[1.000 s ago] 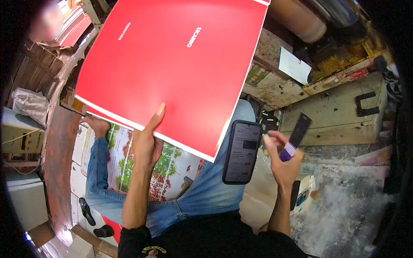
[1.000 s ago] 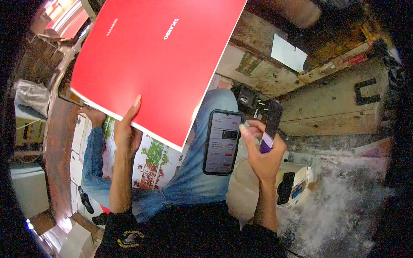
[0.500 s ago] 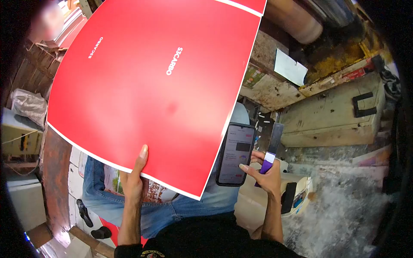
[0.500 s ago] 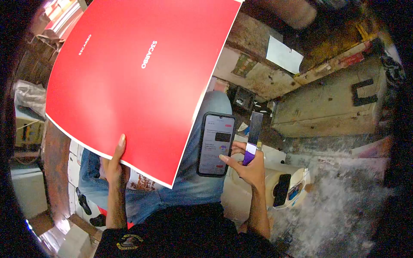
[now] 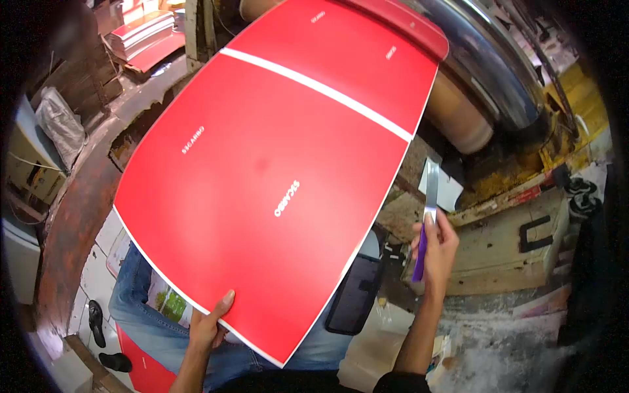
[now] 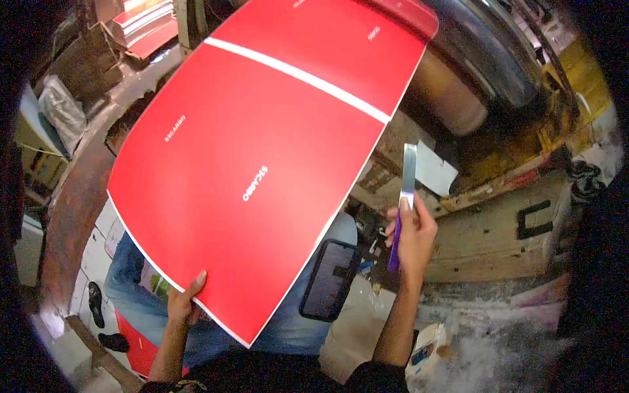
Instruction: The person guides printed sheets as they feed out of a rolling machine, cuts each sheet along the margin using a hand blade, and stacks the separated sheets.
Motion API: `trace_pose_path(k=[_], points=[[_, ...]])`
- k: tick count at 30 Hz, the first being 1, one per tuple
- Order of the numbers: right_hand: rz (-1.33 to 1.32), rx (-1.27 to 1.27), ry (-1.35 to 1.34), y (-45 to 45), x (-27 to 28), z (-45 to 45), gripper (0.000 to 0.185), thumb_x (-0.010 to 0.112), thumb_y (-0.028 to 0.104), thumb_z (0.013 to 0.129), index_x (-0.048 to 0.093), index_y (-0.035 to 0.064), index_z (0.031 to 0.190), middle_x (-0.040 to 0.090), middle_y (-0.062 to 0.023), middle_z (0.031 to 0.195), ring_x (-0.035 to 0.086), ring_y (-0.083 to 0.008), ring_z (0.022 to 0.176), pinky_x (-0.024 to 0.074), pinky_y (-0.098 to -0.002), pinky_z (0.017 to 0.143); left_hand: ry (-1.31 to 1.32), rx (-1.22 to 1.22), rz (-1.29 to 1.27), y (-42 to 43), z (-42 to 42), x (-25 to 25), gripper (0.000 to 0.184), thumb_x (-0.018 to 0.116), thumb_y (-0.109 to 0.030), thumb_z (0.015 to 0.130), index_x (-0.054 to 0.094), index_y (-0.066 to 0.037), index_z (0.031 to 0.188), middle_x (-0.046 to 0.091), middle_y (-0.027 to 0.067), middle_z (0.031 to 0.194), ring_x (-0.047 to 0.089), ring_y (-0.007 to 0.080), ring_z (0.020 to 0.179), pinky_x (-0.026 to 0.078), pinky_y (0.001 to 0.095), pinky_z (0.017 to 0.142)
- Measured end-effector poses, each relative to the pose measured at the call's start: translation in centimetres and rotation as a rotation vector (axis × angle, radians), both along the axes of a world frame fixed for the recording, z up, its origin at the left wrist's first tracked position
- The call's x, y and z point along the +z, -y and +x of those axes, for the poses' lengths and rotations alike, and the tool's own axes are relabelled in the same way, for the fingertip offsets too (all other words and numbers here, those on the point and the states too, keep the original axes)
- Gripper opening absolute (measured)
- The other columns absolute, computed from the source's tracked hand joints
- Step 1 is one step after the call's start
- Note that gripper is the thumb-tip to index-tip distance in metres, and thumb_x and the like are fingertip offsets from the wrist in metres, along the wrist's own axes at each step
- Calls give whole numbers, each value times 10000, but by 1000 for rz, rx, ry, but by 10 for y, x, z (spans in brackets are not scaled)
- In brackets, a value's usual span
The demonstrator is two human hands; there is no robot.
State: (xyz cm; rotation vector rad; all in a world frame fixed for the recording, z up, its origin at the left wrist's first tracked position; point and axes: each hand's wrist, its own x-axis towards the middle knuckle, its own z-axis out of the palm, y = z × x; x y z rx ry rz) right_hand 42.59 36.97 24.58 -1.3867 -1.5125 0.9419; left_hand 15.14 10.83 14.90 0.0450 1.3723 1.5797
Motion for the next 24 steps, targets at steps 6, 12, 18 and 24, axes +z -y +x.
trace_pose_path(k=[6, 12, 18, 24], points=[[-19, 164, -119, -90, 3, -41, 332, 567, 219, 968, 594, -15, 1203, 633, -46, 749, 524, -67, 477, 391, -212, 384, 2, -42, 33, 27, -4, -12, 545, 698, -230, 873, 446, 63, 1256, 642, 127, 878, 501, 101, 380, 293, 207, 226], [-99, 206, -95, -63, -11, -55, 258, 577, 206, 961, 631, -17, 1080, 610, -40, 707, 510, -64, 448, 355, -208, 367, 152, 20, 48, 47, -7, -20, 483, 694, -127, 871, 468, 31, 1267, 634, 142, 1043, 652, 140, 713, 473, 205, 394], [802, -43, 568, -70, -7, -52, 307, 692, 38, 832, 648, 46, 1135, 636, -104, 963, 557, -153, 642, 451, -314, 521, 261, 51, -13, 65, -10, -14, 578, 699, -56, 856, 401, 24, 1345, 555, 187, 1255, 590, 284, 1125, 541, 413, 920], [947, 506, 827, -144, 26, -56, 569, 695, -41, 666, 652, 177, 1190, 635, -96, 1085, 656, -243, 773, 551, -360, 659, 195, 0, 7, 56, -11, -5, 584, 665, -44, 881, 364, -3, 1379, 541, 169, 1277, 562, 271, 1169, 514, 411, 968]])
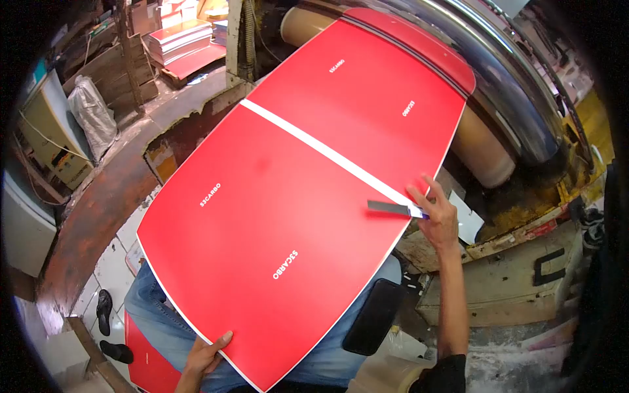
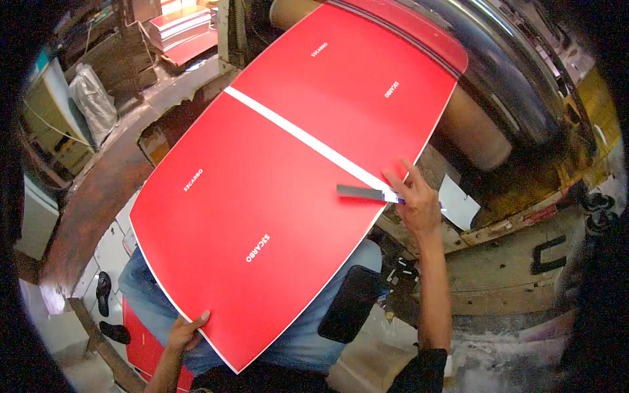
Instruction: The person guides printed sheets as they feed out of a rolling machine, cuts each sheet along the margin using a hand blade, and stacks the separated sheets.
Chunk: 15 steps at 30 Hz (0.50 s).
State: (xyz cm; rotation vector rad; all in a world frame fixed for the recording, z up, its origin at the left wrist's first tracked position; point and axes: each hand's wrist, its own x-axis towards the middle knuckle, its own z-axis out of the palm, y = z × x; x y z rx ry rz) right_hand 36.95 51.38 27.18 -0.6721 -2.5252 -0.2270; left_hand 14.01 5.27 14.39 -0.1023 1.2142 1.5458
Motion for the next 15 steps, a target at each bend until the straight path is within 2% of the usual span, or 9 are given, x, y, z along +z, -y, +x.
trace_pose_path(k=[1, 3, 5, 6, 7, 9, 11, 13, 15], points=[[1, 111, 126, -6, 8, -5, 583, 684, -56, 655, 652, 173, 1190, 644, -94, 1087, 678, -244, 806, 558, -368, 666, -6, 12, -2, 0, 2, -3, 584, 665, -44, 881, 364, -3, 1379, 541, 169, 1277, 562, 271, 1169, 514, 411, 968], [-98, 111, 123, -11, 36, -13, 502, 670, -72, 674, 686, 139, 1129, 680, -97, 1042, 697, -238, 815, 554, -344, 681, -59, 72, -3, 4, 3, -11, 612, 662, -11, 875, 340, -15, 1395, 536, 156, 1285, 558, 263, 1171, 508, 413, 982], [-215, 226, -130, -19, 59, -24, 370, 665, -81, 709, 729, 95, 1028, 709, -108, 945, 695, -201, 773, 537, -307, 660, -31, 36, -14, 16, -17, -16, 631, 667, -6, 867, 337, -38, 1404, 538, 141, 1297, 561, 260, 1167, 501, 417, 978], [-362, 151, -230, -15, 69, -26, 260, 660, -70, 761, 746, 64, 967, 720, -112, 870, 686, -164, 744, 513, -277, 635, -8, -5, -23, 24, -26, -17, 650, 672, -2, 860, 335, -61, 1413, 541, 126, 1308, 564, 257, 1163, 494, 420, 974], [-356, -15, -181, -15, 71, -25, 224, 674, -55, 779, 749, 57, 957, 720, -117, 852, 674, -143, 737, 501, -274, 619, -24, -6, -31, 34, -37, -17, 650, 672, -2, 860, 335, -61, 1413, 541, 126, 1308, 564, 257, 1163, 494, 420, 974], [-433, -1, -211, -12, 66, -25, 229, 692, -41, 771, 744, 53, 973, 717, -131, 856, 681, -178, 721, 505, -283, 622, -181, 0, -134, 49, -57, -16, 653, 679, -3, 854, 342, -49, 1411, 534, 128, 1325, 556, 251, 1178, 499, 408, 975], [-370, 73, -210, -7, 54, -30, 239, 696, -38, 767, 740, 52, 984, 714, -136, 869, 683, -198, 726, 507, -286, 624, -166, 12, -87, 55, -77, -18, 651, 684, -13, 854, 347, -32, 1411, 543, 128, 1318, 562, 249, 1171, 519, 378, 943], [-307, 121, -212, 5, 47, -32, 250, 700, -35, 762, 736, 51, 994, 711, -141, 881, 686, -218, 730, 508, -290, 627, -188, 0, -82, 50, -97, -20, 643, 698, 26, 832, 355, 29, 1376, 570, 179, 1250, 606, 266, 1105, 561, 385, 906], [-370, 117, -141, 20, 42, -38, 301, 690, -53, 745, 724, 54, 1023, 704, -154, 925, 692, -258, 767, 521, -304, 653, -256, 8, -154, 44, -114, -37, 607, 712, 22, 822, 398, 47, 1340, 590, 181, 1217, 630, 263, 1060, 568, 374, 887]])
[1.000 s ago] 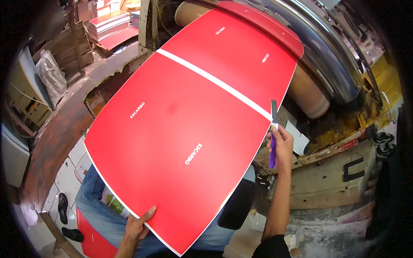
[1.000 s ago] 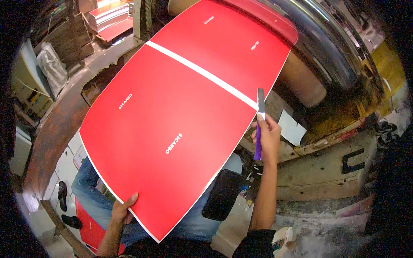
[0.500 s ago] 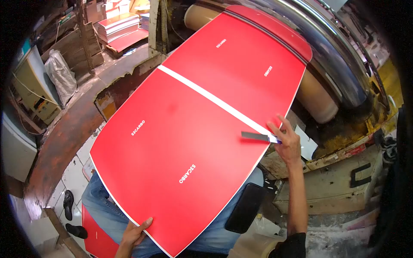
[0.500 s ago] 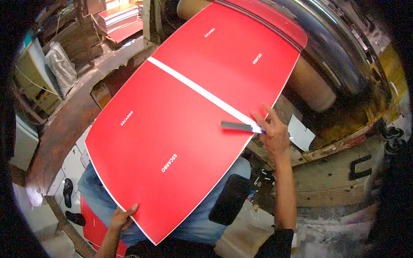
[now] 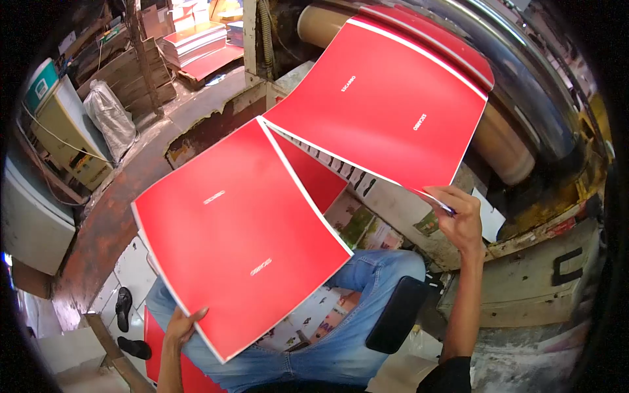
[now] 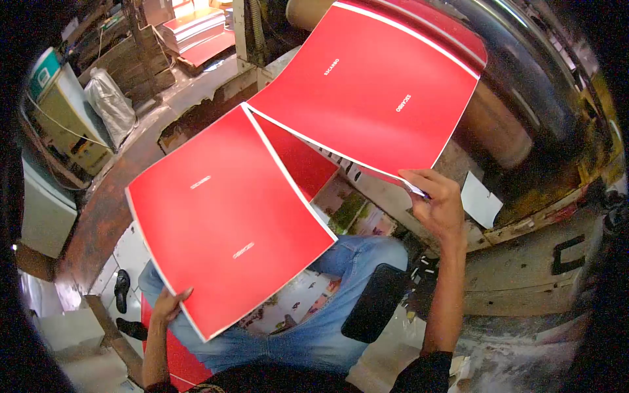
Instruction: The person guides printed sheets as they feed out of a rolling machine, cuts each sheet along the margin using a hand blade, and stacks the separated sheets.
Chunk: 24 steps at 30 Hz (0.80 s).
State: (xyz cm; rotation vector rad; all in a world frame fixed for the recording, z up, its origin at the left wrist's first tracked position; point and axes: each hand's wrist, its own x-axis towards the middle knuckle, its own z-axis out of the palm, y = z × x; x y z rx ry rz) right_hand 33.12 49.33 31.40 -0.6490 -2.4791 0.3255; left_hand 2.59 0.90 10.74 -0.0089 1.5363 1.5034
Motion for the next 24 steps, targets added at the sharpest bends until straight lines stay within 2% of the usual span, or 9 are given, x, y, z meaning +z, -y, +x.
trace_pose_path(k=[2, 5, 7, 9, 11, 15, 19, 23, 24], points=[[11, -1, 21, 0, -1, -2, 331, 677, -54, 732, 718, 63, 1039, 699, -162, 953, 694, -277, 802, 531, -320, 682, -24, 6, -297, -19, -15, -4, 540, 728, 1, 815, 463, 58, 1283, 607, 180, 1193, 655, 258, 1001, 579, 362, 857], [-21, -38, 50, 14, 15, 5, 327, 669, -28, 720, 722, 62, 1030, 702, -169, 953, 700, -298, 814, 541, -335, 700, 22, -101, -221, 5, -47, 6, 503, 737, -13, 810, 498, 71, 1244, 611, 194, 1189, 663, 263, 982, 583, 366, 843], [-53, -33, 26, 19, 11, 10, 334, 666, -36, 712, 722, 58, 1027, 703, -169, 953, 701, -299, 812, 542, -334, 700, 57, 67, -33, 13, -41, 7, 495, 708, 27, 819, 487, 69, 1259, 599, 214, 1201, 651, 287, 1019, 574, 388, 879], [-54, -18, 17, 24, 5, 10, 342, 662, -49, 697, 724, 53, 1018, 704, -167, 945, 702, -295, 817, 544, -331, 699, 86, 109, -58, 2, -39, -2, 497, 692, 46, 824, 476, 66, 1271, 589, 213, 1216, 636, 291, 1052, 560, 393, 908], [-40, 4, 8, 36, 0, 0, 362, 654, -57, 685, 723, 54, 1021, 704, -164, 949, 702, -293, 824, 543, -329, 702, 118, 141, 13, -3, -48, -45, 504, 656, 80, 838, 447, 61, 1296, 561, 205, 1262, 590, 297, 1134, 518, 409, 983], [-23, 13, 29, 60, 3, -1, 467, 608, -76, 629, 716, 71, 1060, 700, -154, 974, 700, -290, 844, 547, -336, 720, 181, 192, 133, -96, -47, -83, 505, 664, 65, 842, 454, 48, 1300, 573, 186, 1252, 598, 282, 1116, 513, 396, 979], [-28, 1, 67, 80, 4, 8, 486, 615, -48, 638, 711, 95, 1092, 697, -153, 1015, 702, -292, 869, 561, -350, 736, -23, 489, 251, -191, -54, -196, 334, 617, 12, 828, 537, 61, 1149, 628, 167, 1045, 641, 242, 821, 573, 407, 736], [-52, -6, 42, 103, -4, 21, 542, 628, -12, 608, 703, 123, 1128, 687, -144, 1084, 710, -267, 842, 573, -336, 707, 27, 382, 253, -263, -57, -241, 267, 556, -84, 842, 584, 22, 1086, 634, 149, 929, 607, 230, 713, 551, 400, 651], [-50, -9, 49, 108, -5, 26, 575, 625, -1, 597, 691, 127, 1153, 682, -142, 1104, 711, -264, 820, 574, -332, 694, -61, 223, 103, -264, -68, -253, 275, 540, -129, 856, 593, -2, 1094, 629, 155, 894, 601, 235, 693, 547, 404, 640]])
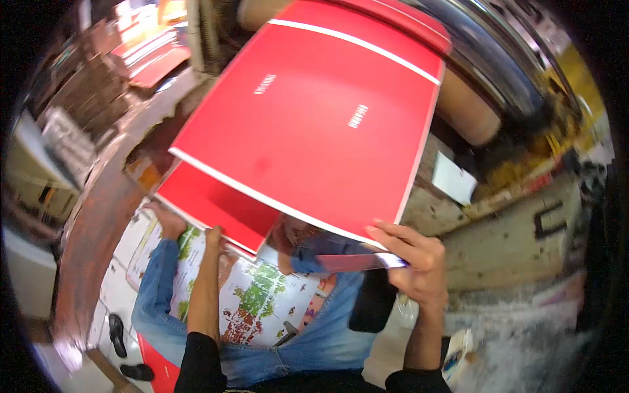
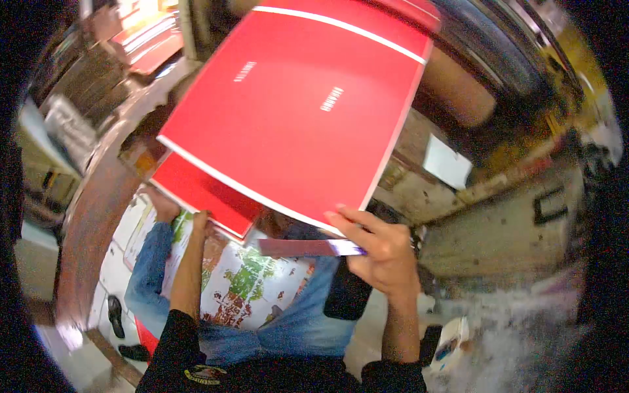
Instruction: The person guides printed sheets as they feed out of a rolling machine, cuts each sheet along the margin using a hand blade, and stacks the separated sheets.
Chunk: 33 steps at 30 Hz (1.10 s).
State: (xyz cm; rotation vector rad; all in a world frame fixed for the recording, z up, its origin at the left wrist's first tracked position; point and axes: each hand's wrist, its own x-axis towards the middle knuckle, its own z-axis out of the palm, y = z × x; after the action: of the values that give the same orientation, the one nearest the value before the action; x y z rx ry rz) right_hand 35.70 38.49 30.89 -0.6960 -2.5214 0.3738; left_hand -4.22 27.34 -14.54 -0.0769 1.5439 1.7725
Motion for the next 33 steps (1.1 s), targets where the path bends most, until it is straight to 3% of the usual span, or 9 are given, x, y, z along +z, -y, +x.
trace_pose_path(k=[2, 6, 9, 12, 18, 20, 24, 28, 33], points=[[-34, -4, 69, 13, 3, 6, 626, 622, 26, 584, 662, 129, 1200, 665, -133, 1150, 705, -252, 799, 572, -332, 649, 33, -322, -285, -4, -12, 15, 389, 623, -258, 782, 582, -16, 1084, 609, 112, 943, 614, 282, 747, 546, 433, 613], [-125, -51, -4, 38, -9, 6, 593, 632, 18, 590, 680, 88, 1176, 650, -170, 1187, 709, -218, 758, 566, -287, 630, -567, -688, -359, -6, 11, 69, 751, 762, -155, 698, 380, 6, 1324, 459, 152, 1269, 475, 280, 1120, 412, 410, 936], [-103, -27, -51, 52, -30, 1, 569, 678, 90, 631, 588, 42, 1191, 589, -133, 1239, 692, -241, 829, 560, -352, 639, -293, -801, 116, 5, 70, 175, 956, 829, -118, 673, 282, 9, 1447, 370, 184, 1444, 380, 290, 1329, 322, 425, 1113], [-111, -16, -63, 66, -39, -5, 532, 667, 79, 650, 575, 4, 1168, 575, -153, 1238, 683, -242, 873, 563, -358, 652, 606, -602, 1080, 7, 130, 258, 916, 821, -162, 723, 290, -15, 1455, 330, 216, 1480, 303, 326, 1397, 252, 508, 1156], [-208, 2, -90, 79, -36, 0, 489, 691, -10, 657, 638, -14, 1143, 632, -192, 1172, 701, -233, 874, 579, -305, 637, 328, -372, 456, 3, 164, 312, 537, 644, -109, 908, 408, -11, 1380, 501, 205, 1332, 525, 259, 1230, 466, 410, 1040], [-418, 221, -139, 59, -36, 13, 417, 719, 34, 758, 622, -42, 1156, 691, -167, 1031, 702, -186, 740, 562, -285, 561, 210, -321, 224, 15, 164, 301, 446, 600, -39, 924, 433, 12, 1334, 564, 174, 1247, 606, 203, 1104, 546, 340, 934], [-1206, -102, -207, -14, 16, 51, 353, 677, 170, 891, 621, -16, 1186, 719, -83, 797, 589, -65, 487, 449, -199, 416, 180, -266, 256, 11, 197, 331, 410, 627, -46, 913, 460, 43, 1276, 575, 172, 1222, 622, 203, 1047, 567, 321, 885], [-785, -538, -511, -130, 21, 59, 337, 591, 228, 945, 620, -11, 1180, 662, -83, 768, 567, -79, 505, 429, -217, 411, 188, -240, 239, 25, 200, 340, 422, 629, -55, 915, 453, 56, 1282, 577, 175, 1215, 615, 218, 1066, 550, 328, 909], [-732, -513, -632, -239, 0, 60, 354, 558, 271, 970, 624, -29, 1147, 651, -81, 770, 541, -84, 477, 409, -215, 404, 257, -259, 245, 36, 209, 366, 457, 615, -34, 915, 411, 62, 1313, 548, 187, 1259, 579, 262, 1134, 500, 376, 971]])
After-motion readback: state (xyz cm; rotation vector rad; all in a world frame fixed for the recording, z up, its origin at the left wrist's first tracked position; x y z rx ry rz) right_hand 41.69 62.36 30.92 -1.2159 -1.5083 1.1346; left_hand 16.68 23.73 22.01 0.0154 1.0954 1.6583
